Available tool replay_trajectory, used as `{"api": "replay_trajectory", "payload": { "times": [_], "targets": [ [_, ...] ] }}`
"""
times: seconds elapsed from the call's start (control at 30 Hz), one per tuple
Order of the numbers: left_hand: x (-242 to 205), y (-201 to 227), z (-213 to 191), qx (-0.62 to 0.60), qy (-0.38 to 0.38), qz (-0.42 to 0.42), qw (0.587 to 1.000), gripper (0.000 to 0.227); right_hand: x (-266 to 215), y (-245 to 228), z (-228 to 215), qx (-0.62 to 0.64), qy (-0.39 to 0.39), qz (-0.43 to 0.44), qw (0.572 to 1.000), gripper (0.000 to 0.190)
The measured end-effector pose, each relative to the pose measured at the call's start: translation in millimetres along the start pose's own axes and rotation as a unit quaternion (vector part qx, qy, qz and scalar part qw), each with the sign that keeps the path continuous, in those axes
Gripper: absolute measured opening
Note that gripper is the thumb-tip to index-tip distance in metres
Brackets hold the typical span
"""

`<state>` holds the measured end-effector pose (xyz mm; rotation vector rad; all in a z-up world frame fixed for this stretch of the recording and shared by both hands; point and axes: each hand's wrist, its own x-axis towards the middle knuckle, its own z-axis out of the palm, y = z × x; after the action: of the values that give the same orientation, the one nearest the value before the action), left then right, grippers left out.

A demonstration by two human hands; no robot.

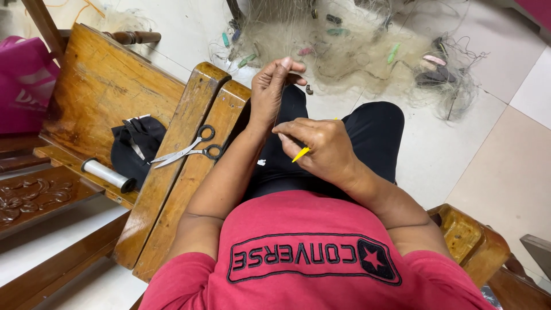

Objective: Weaving or repairing a fine-mesh fishing net using a yellow plastic shuttle and scissors.

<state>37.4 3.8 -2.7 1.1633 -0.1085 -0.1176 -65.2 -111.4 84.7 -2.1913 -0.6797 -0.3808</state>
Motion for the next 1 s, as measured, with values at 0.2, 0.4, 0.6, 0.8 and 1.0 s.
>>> {"api": "replay_trajectory", "payload": {
  "times": [0.2,0.4,0.6,0.8,1.0],
  "targets": [
    [-25,19,5,0.106,-0.032,0.098,0.989,0.020,16,-12,-21,0.090,0.045,0.056,0.993,0.016],
    [-15,9,-1,0.200,-0.003,0.159,0.967,0.015,52,-2,-56,0.075,-0.014,-0.044,0.996,0.033],
    [-7,25,11,0.075,0.012,0.079,0.994,0.032,83,56,-53,0.005,0.055,-0.058,0.997,0.082],
    [-4,29,7,0.059,0.033,0.057,0.996,0.035,75,61,-33,-0.204,0.146,-0.026,0.968,0.019],
    [-8,24,5,0.061,0.045,0.051,0.996,0.035,65,67,-14,-0.268,0.150,0.001,0.952,0.016]
  ]
}}
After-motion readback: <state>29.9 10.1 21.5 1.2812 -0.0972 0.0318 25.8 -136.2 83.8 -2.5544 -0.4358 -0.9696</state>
